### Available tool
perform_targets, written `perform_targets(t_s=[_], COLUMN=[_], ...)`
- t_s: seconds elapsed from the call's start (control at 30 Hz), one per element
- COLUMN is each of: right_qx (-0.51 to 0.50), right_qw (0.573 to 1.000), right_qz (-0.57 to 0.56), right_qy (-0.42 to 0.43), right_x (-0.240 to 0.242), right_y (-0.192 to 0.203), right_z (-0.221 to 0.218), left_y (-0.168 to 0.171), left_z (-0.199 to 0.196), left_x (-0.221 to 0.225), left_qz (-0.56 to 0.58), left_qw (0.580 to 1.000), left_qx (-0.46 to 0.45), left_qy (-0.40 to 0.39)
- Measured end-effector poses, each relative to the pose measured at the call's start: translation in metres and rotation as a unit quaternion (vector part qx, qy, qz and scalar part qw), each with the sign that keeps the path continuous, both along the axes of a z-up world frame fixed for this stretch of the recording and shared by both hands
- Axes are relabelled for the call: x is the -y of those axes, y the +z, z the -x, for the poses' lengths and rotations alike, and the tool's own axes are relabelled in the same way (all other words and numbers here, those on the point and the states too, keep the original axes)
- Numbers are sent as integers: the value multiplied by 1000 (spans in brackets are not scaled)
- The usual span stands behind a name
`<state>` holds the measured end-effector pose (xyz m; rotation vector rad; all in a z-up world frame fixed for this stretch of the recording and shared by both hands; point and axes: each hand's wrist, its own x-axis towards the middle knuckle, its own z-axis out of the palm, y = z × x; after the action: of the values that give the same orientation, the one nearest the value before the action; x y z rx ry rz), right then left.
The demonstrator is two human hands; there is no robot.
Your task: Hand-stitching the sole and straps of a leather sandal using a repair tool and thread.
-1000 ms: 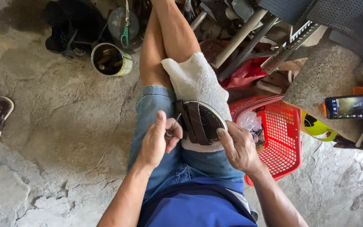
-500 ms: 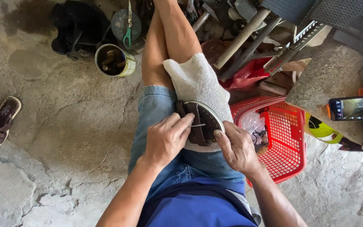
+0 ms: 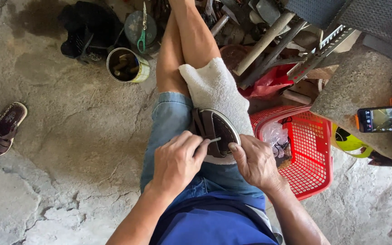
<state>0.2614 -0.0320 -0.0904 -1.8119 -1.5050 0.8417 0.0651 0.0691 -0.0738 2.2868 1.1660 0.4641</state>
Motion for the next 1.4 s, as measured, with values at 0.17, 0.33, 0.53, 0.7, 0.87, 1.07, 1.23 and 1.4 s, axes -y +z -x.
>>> perform_targets(t_s=[0.17,0.33,0.53,0.7,0.87,1.07,1.23,1.4], right_qx=[-2,-13,-34,-50,-81,-146,-101,35], right_qw=[1000,999,998,997,994,952,927,953], right_qz=[25,36,37,58,67,166,108,161], right_qy=[-8,-24,-32,-27,-38,-213,-344,-254], right_x=[17,20,27,28,25,30,45,41], right_y=[-10,-11,-17,-19,-17,-5,-2,-16], right_z=[-2,-5,-13,-18,-15,-42,-89,-79], left_y=[-8,-8,1,4,4,23,32,31], left_z=[-11,-18,-16,-6,8,29,59,74], left_x=[8,6,-1,-13,-11,-21,-29,-35], left_qz=[67,136,378,557,591,627,623,434], left_qw=[996,987,908,796,767,722,729,901], left_qx=[48,75,170,236,249,287,262,-17], left_qy=[20,29,66,14,25,-60,-111,-6])
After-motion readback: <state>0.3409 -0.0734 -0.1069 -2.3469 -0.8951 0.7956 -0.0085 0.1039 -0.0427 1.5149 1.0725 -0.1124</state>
